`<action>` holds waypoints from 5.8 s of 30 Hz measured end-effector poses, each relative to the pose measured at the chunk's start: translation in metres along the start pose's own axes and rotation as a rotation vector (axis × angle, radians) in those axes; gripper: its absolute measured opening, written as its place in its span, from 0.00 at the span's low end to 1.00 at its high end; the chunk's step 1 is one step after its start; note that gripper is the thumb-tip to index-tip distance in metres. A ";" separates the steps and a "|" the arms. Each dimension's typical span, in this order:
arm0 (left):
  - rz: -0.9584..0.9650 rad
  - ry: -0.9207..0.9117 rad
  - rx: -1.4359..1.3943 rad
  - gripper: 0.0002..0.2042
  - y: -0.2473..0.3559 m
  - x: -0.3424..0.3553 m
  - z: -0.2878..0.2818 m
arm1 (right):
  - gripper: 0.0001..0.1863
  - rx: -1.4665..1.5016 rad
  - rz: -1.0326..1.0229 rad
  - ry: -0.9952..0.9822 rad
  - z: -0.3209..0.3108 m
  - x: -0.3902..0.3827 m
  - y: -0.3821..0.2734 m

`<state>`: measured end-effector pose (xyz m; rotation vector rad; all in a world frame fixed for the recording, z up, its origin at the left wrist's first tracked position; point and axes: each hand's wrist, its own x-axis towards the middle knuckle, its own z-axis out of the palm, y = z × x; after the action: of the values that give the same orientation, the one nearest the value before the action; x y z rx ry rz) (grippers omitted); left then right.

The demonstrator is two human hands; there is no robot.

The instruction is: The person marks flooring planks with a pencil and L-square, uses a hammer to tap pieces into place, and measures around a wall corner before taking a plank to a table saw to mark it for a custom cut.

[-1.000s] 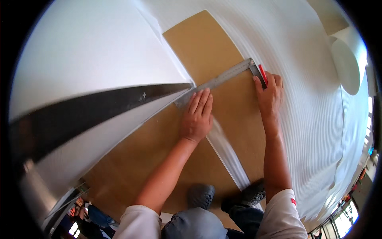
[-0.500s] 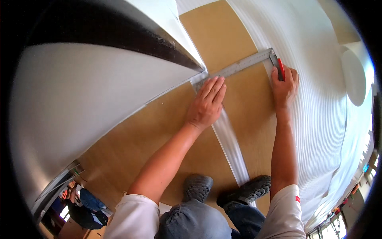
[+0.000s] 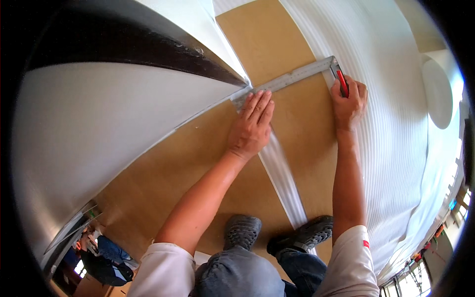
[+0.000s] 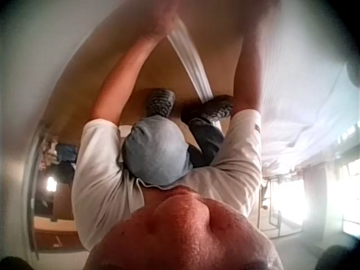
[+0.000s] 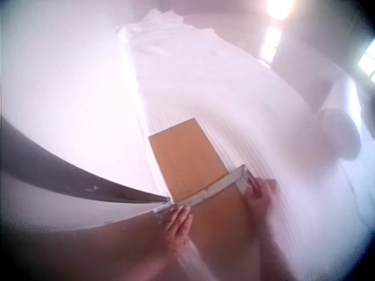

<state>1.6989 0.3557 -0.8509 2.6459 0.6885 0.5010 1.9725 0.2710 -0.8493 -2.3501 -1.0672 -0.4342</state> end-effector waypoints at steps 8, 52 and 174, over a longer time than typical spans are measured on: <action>-0.005 0.010 0.027 0.24 0.004 0.001 -0.004 | 0.13 0.018 -0.024 -0.004 0.002 -0.001 0.001; -0.028 -0.002 0.094 0.25 0.009 0.003 -0.009 | 0.13 0.043 -0.034 0.003 -0.003 0.001 -0.005; -0.074 -0.033 0.039 0.26 0.004 0.007 -0.014 | 0.08 1.007 0.279 -0.751 0.030 0.038 -0.084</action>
<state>1.7006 0.3592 -0.8354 2.6469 0.7910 0.4267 1.9341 0.3578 -0.8284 -1.6456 -0.8915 0.9540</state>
